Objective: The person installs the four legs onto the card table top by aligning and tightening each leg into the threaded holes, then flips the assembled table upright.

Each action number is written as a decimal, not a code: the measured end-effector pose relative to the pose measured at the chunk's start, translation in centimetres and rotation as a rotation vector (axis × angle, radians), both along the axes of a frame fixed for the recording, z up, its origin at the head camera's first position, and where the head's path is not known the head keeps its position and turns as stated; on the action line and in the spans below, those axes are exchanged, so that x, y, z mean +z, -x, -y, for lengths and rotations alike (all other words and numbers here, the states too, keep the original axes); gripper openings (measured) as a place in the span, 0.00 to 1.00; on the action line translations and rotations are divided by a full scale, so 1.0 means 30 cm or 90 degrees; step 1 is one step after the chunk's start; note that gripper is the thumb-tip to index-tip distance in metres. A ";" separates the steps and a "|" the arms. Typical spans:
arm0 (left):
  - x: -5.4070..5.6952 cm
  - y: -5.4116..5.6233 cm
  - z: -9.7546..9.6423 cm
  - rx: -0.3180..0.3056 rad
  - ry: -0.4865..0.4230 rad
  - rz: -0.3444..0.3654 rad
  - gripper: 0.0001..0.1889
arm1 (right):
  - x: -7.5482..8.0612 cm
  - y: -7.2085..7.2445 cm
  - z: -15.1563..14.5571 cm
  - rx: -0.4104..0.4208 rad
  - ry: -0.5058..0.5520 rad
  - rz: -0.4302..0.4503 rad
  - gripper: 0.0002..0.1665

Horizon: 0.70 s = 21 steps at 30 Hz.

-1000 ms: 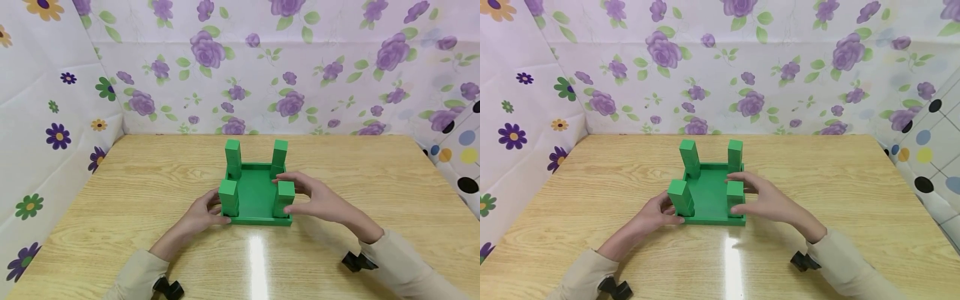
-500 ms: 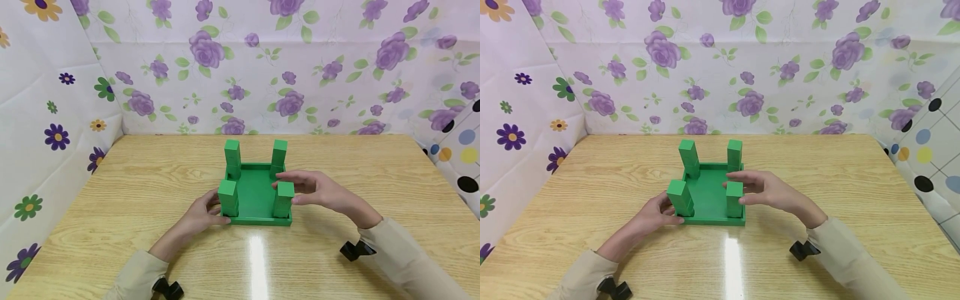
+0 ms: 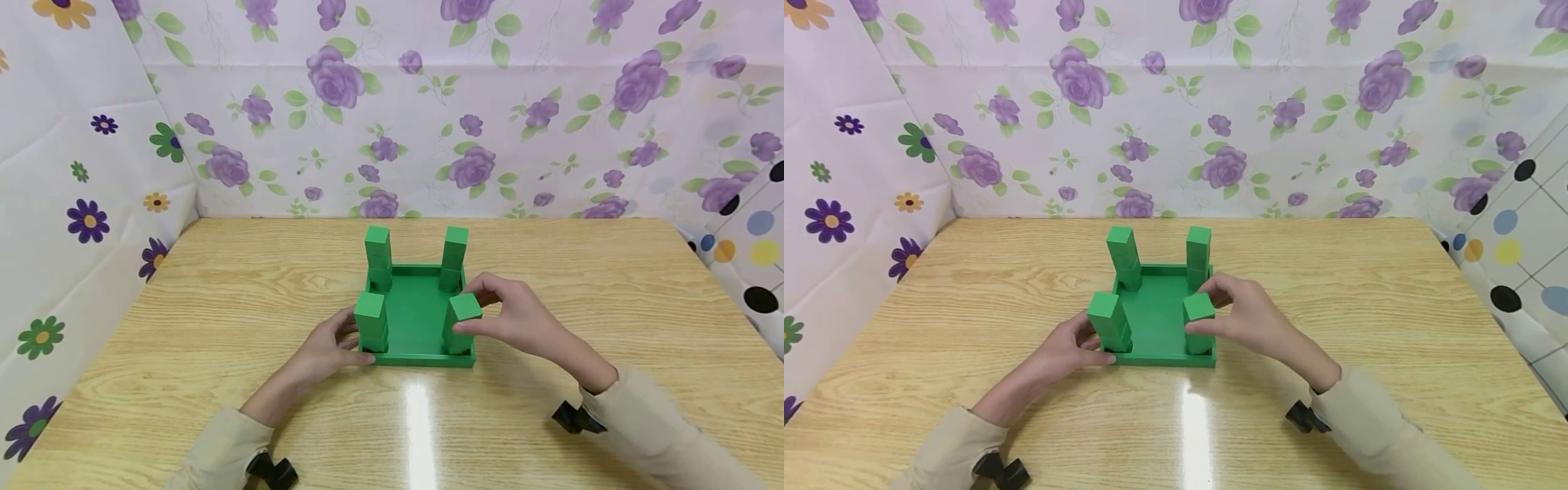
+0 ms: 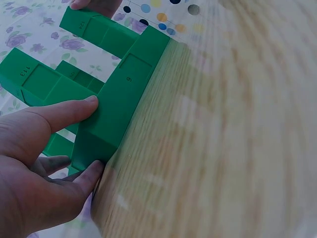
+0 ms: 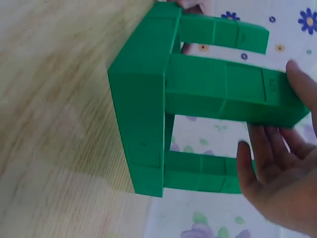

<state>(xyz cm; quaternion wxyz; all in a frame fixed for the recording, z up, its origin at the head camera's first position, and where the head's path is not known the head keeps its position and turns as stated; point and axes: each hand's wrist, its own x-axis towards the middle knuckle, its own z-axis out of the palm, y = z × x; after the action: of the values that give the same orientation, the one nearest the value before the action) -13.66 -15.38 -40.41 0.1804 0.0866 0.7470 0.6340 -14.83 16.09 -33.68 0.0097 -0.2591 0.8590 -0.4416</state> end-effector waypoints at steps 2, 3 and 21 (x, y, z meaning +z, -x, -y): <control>0.002 -0.001 0.000 0.001 0.001 0.000 0.45 | 0.001 -0.014 0.013 -0.030 -0.008 -0.031 0.20; 0.003 -0.001 0.000 0.002 0.001 0.000 0.45 | 0.001 -0.019 0.019 -0.044 -0.010 -0.042 0.20; 0.001 -0.001 0.001 -0.003 -0.003 0.000 0.45 | 0.023 -0.076 0.071 -0.181 -0.038 -0.022 0.22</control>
<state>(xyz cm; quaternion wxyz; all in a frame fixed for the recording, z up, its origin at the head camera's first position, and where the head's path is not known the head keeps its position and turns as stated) -13.63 -15.41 -40.37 0.1816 0.0885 0.7455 0.6351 -12.56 13.97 -32.98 -0.0599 -0.1419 0.8998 -0.4081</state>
